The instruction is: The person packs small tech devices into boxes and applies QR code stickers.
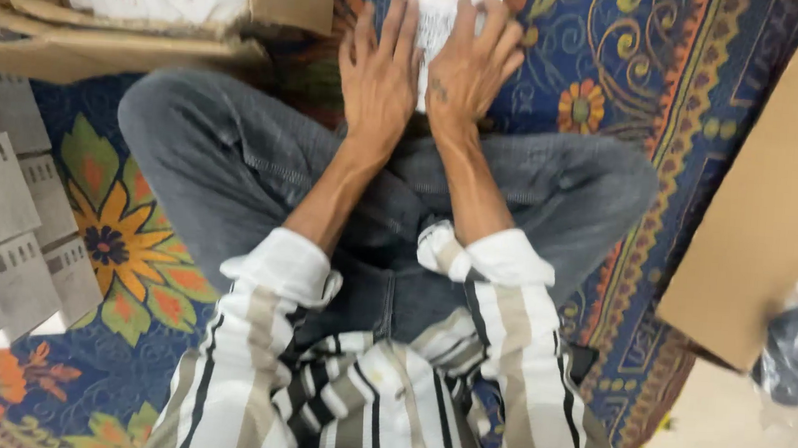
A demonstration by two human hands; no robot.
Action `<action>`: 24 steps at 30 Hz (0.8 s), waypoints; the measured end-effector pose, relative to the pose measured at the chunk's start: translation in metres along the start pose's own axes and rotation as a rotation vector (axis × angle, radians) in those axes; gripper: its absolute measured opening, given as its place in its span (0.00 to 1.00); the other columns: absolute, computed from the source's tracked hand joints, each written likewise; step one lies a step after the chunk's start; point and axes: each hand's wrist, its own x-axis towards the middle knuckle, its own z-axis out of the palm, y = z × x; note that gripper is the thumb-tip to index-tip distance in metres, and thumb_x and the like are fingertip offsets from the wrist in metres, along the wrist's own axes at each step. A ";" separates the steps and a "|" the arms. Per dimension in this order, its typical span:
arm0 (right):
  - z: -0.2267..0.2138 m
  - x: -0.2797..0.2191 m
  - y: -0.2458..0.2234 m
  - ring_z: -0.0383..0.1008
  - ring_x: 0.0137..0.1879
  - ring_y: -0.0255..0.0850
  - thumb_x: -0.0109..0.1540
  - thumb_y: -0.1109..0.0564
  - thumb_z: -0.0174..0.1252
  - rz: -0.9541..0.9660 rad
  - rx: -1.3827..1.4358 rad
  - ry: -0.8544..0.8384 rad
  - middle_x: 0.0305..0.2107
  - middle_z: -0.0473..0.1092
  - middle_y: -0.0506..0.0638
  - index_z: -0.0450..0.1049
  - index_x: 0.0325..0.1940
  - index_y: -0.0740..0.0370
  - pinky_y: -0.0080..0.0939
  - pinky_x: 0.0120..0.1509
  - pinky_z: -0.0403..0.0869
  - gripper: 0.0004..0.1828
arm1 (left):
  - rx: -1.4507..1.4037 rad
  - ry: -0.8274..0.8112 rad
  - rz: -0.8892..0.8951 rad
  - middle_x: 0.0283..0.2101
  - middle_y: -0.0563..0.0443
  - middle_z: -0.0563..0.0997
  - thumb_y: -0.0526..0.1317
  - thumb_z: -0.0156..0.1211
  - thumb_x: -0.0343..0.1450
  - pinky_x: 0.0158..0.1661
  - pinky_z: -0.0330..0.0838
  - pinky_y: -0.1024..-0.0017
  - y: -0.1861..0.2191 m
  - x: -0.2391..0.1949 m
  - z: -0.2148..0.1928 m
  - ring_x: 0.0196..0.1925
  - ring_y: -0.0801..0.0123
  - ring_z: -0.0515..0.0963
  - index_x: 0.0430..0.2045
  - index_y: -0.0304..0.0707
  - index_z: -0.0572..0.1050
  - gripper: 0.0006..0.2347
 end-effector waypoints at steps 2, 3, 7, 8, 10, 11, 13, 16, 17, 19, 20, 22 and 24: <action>-0.001 0.000 0.005 0.64 0.62 0.51 0.65 0.60 0.57 0.011 -0.063 0.050 0.56 0.65 0.49 0.72 0.61 0.52 0.55 0.59 0.64 0.19 | 0.073 0.057 0.046 0.76 0.52 0.57 0.43 0.56 0.79 0.66 0.60 0.47 0.002 -0.002 0.001 0.72 0.47 0.61 0.72 0.41 0.60 0.25; 0.000 0.011 0.003 0.63 0.61 0.52 0.63 0.59 0.57 0.000 -0.069 0.019 0.56 0.65 0.49 0.74 0.59 0.51 0.56 0.58 0.64 0.19 | 0.111 0.049 0.040 0.77 0.52 0.56 0.44 0.54 0.79 0.68 0.58 0.45 -0.001 0.007 -0.001 0.73 0.47 0.60 0.73 0.41 0.58 0.25; -0.035 0.022 -0.020 0.62 0.59 0.53 0.64 0.55 0.59 -0.007 -0.003 -0.142 0.54 0.66 0.50 0.76 0.57 0.54 0.60 0.55 0.62 0.17 | 0.026 -0.027 0.034 0.74 0.47 0.59 0.43 0.55 0.76 0.65 0.52 0.41 -0.008 0.006 -0.038 0.73 0.45 0.60 0.69 0.38 0.60 0.25; -0.050 0.027 -0.035 0.62 0.59 0.53 0.64 0.55 0.59 -0.019 0.006 -0.148 0.54 0.66 0.50 0.76 0.57 0.54 0.60 0.55 0.62 0.17 | 0.034 -0.023 0.020 0.74 0.47 0.59 0.43 0.55 0.76 0.65 0.52 0.41 -0.009 0.009 -0.068 0.73 0.45 0.60 0.69 0.38 0.60 0.25; -0.078 0.045 -0.068 0.61 0.61 0.55 0.63 0.58 0.61 -0.138 0.109 0.030 0.57 0.64 0.55 0.75 0.59 0.57 0.60 0.58 0.61 0.19 | -0.299 0.114 0.032 0.68 0.40 0.70 0.39 0.57 0.76 0.69 0.59 0.50 -0.015 0.019 -0.127 0.69 0.47 0.69 0.64 0.34 0.67 0.20; -0.078 0.053 -0.090 0.61 0.61 0.55 0.63 0.58 0.61 -0.147 0.115 0.040 0.57 0.64 0.55 0.75 0.59 0.57 0.60 0.58 0.61 0.19 | -0.294 0.128 0.034 0.68 0.40 0.70 0.39 0.57 0.76 0.69 0.59 0.50 -0.032 0.026 -0.144 0.69 0.47 0.69 0.64 0.34 0.67 0.20; -0.078 0.071 -0.135 0.60 0.63 0.56 0.69 0.64 0.59 -0.274 0.522 0.051 0.60 0.63 0.58 0.72 0.62 0.59 0.54 0.65 0.65 0.16 | -0.408 0.290 -0.131 0.49 0.41 0.80 0.35 0.62 0.75 0.54 0.73 0.58 -0.068 0.044 -0.179 0.52 0.49 0.79 0.48 0.35 0.76 0.10; -0.038 0.105 -0.202 0.62 0.63 0.57 0.63 0.67 0.60 -0.427 0.596 0.031 0.56 0.65 0.56 0.72 0.58 0.60 0.57 0.68 0.65 0.19 | -0.440 0.318 -0.171 0.47 0.42 0.82 0.37 0.63 0.76 0.50 0.79 0.63 -0.169 0.099 -0.168 0.49 0.54 0.83 0.48 0.36 0.76 0.08; -0.007 0.116 -0.214 0.62 0.63 0.57 0.63 0.67 0.60 -0.443 0.600 0.028 0.56 0.65 0.56 0.72 0.58 0.60 0.57 0.68 0.65 0.19 | -0.439 0.332 -0.180 0.47 0.42 0.82 0.37 0.63 0.76 0.50 0.79 0.63 -0.204 0.116 -0.148 0.49 0.54 0.83 0.48 0.36 0.76 0.08; 0.061 0.140 -0.239 0.66 0.67 0.56 0.66 0.64 0.59 -0.420 0.755 -0.220 0.57 0.66 0.57 0.70 0.63 0.57 0.55 0.72 0.70 0.20 | -0.385 0.362 -0.156 0.48 0.37 0.80 0.37 0.66 0.72 0.47 0.76 0.59 -0.276 0.151 -0.103 0.50 0.47 0.80 0.49 0.32 0.75 0.14; 0.090 0.153 -0.247 0.66 0.67 0.56 0.66 0.64 0.59 -0.437 0.753 -0.227 0.57 0.66 0.57 0.70 0.63 0.57 0.55 0.72 0.70 0.20 | -0.386 0.376 -0.169 0.48 0.37 0.80 0.37 0.66 0.72 0.47 0.76 0.59 -0.306 0.166 -0.083 0.50 0.47 0.80 0.49 0.32 0.75 0.14; 0.150 0.180 -0.258 0.66 0.65 0.60 0.64 0.59 0.63 -0.345 0.569 -0.402 0.58 0.66 0.60 0.67 0.65 0.59 0.58 0.69 0.68 0.25 | -0.221 0.453 -0.232 0.49 0.32 0.79 0.38 0.69 0.66 0.46 0.72 0.53 -0.363 0.198 -0.038 0.47 0.39 0.77 0.52 0.28 0.74 0.21; 0.189 0.194 -0.263 0.63 0.65 0.67 0.60 0.56 0.66 -0.458 0.497 -0.386 0.59 0.62 0.67 0.65 0.66 0.62 0.61 0.66 0.67 0.32 | -0.188 0.462 -0.262 0.47 0.29 0.79 0.40 0.69 0.67 0.47 0.72 0.50 -0.398 0.220 -0.016 0.45 0.37 0.77 0.50 0.25 0.74 0.21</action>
